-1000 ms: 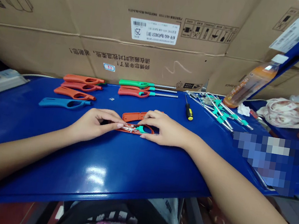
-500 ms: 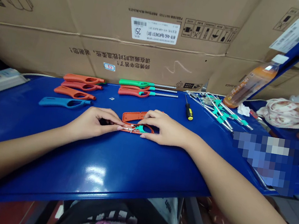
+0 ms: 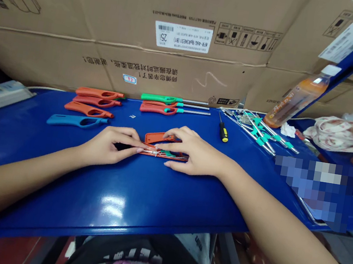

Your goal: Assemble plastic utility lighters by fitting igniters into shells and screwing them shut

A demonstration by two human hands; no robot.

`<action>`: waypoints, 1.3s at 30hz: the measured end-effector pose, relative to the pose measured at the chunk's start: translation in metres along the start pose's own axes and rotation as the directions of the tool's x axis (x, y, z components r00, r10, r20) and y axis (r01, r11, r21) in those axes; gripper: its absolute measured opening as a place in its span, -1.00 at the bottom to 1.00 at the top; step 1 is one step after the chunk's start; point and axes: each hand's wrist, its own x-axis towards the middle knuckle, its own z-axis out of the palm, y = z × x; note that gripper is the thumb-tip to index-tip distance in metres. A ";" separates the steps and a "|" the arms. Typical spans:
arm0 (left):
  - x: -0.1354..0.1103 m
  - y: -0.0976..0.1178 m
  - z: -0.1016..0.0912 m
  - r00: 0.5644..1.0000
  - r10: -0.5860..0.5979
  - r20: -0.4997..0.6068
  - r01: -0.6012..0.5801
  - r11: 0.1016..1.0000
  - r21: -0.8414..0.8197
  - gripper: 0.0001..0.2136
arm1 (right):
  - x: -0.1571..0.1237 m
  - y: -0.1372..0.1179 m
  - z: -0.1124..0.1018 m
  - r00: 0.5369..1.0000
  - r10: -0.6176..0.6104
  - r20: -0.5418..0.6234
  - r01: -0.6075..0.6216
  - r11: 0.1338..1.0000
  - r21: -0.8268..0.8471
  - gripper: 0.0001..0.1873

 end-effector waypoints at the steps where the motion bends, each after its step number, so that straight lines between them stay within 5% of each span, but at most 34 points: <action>1: 0.000 0.000 0.000 1.000 -0.003 0.003 0.003 1.000 -0.003 -0.79 | 0.000 -0.001 -0.001 0.999 -0.026 0.034 0.027 0.999 -0.022 -0.47; 10: 0.002 -0.003 -0.001 0.999 -0.022 0.031 0.024 0.998 -0.050 -0.80 | -0.006 -0.006 -0.001 0.981 0.055 0.186 -0.043 0.997 -0.067 -0.36; 18: 0.000 0.001 0.000 1.000 0.000 0.006 0.000 1.000 -0.001 -0.77 | -0.004 0.015 0.000 0.970 0.158 -0.183 -0.167 0.985 -0.035 -0.70; 27: -0.002 0.009 0.000 0.989 0.147 -0.002 -0.144 0.974 0.174 -0.70 | -0.005 0.010 -0.005 0.997 0.067 -0.035 -0.065 0.996 0.054 -0.57; 39: -0.001 0.003 0.002 0.992 0.106 0.063 -0.116 0.978 0.172 -0.66 | -0.008 0.023 -0.006 0.976 0.169 -0.137 -0.184 0.977 -0.110 -0.74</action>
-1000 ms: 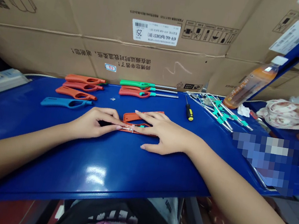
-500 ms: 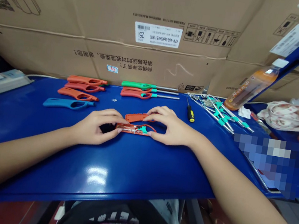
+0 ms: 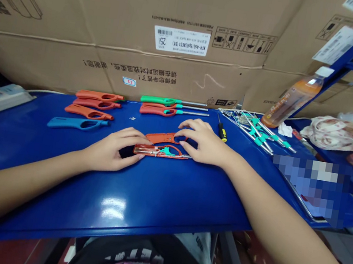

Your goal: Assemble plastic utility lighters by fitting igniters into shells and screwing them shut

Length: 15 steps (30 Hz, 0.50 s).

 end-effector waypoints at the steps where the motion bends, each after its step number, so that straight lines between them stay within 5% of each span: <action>1: -0.001 -0.001 0.001 1.000 0.000 -0.002 0.000 1.000 -0.007 -0.66 | 0.000 0.004 0.000 1.000 0.020 0.014 -0.019 1.000 -0.012 -0.75; 5: -0.003 -0.002 0.001 1.000 -0.011 -0.010 0.011 1.000 -0.012 -0.64 | -0.001 0.015 0.003 0.997 0.061 0.053 -0.062 0.998 0.029 -0.87; 10: 0.000 0.001 -0.002 0.991 -0.016 -0.132 0.033 0.991 0.130 -0.55 | 0.005 0.004 0.006 0.968 0.215 -0.125 -0.184 0.957 0.224 -0.82; 15: 0.002 -0.001 -0.002 0.968 0.016 -0.249 0.040 0.975 0.220 -0.48 | 0.011 -0.016 0.006 0.847 0.532 -0.009 -0.398 0.645 0.653 -0.61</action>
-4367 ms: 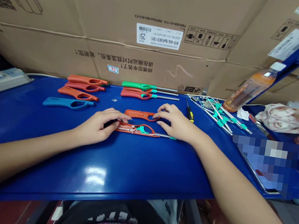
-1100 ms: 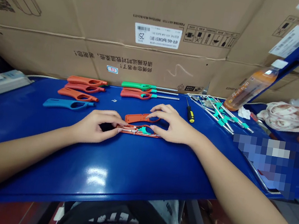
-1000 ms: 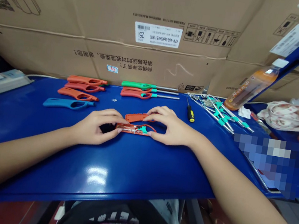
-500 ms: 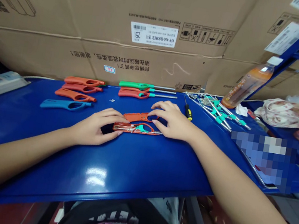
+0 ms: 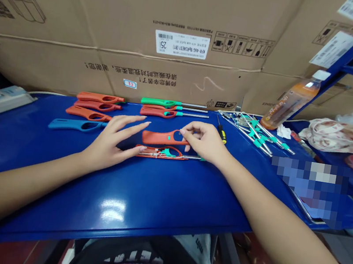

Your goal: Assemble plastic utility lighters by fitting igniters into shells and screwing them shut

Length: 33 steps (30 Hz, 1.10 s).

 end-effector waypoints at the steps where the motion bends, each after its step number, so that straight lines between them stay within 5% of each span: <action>1: 0.000 -0.001 0.001 1.000 0.016 0.008 -0.016 1.000 -0.006 -0.48 | 0.000 -0.001 0.001 0.999 0.032 0.024 -0.033 0.998 0.052 -0.60; 6: -0.002 -0.003 0.004 0.997 0.046 0.063 -0.039 0.993 -0.107 -0.63 | 0.000 0.001 0.004 0.987 0.059 0.150 -0.079 0.988 0.132 -0.57; 11: -0.002 0.000 0.002 0.996 -0.011 0.091 0.026 0.987 -0.159 -0.69 | -0.003 0.006 0.004 0.953 -0.223 0.207 0.270 0.934 -0.235 -0.54; 16: -0.001 0.002 0.000 0.990 -0.014 0.141 0.038 0.985 -0.169 -0.72 | -0.004 0.004 0.004 0.883 -0.365 0.295 0.451 0.833 -0.319 -0.62; 33: -0.002 0.002 0.001 0.976 -0.049 0.210 0.074 0.991 -0.112 -0.75 | -0.004 0.008 0.010 0.857 -0.373 0.356 0.509 0.720 -0.472 -0.59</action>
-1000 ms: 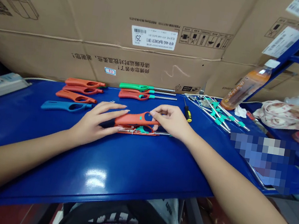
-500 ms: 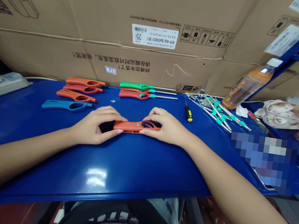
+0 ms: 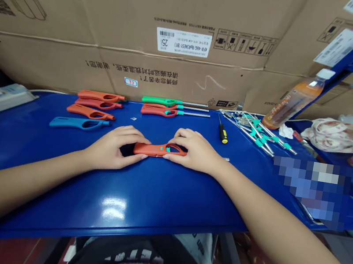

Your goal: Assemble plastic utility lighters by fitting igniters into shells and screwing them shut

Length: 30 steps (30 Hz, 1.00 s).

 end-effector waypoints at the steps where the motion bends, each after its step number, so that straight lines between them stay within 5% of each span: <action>1: 0.000 0.000 0.000 1.000 0.002 0.000 -0.002 1.000 -0.001 -0.75 | 0.000 0.000 0.000 1.000 -0.001 0.001 0.001 1.000 -0.002 -0.59; 25: 0.001 -0.003 0.002 0.999 0.034 -0.001 -0.034 0.999 -0.042 -0.77 | -0.001 -0.005 -0.004 1.000 0.001 0.023 0.002 0.994 -0.110 -0.57; 30: 0.000 -0.009 0.004 0.999 0.035 -0.009 -0.035 0.998 -0.057 -0.75 | -0.003 -0.006 -0.008 0.993 -0.063 0.104 0.072 0.994 -0.086 -0.58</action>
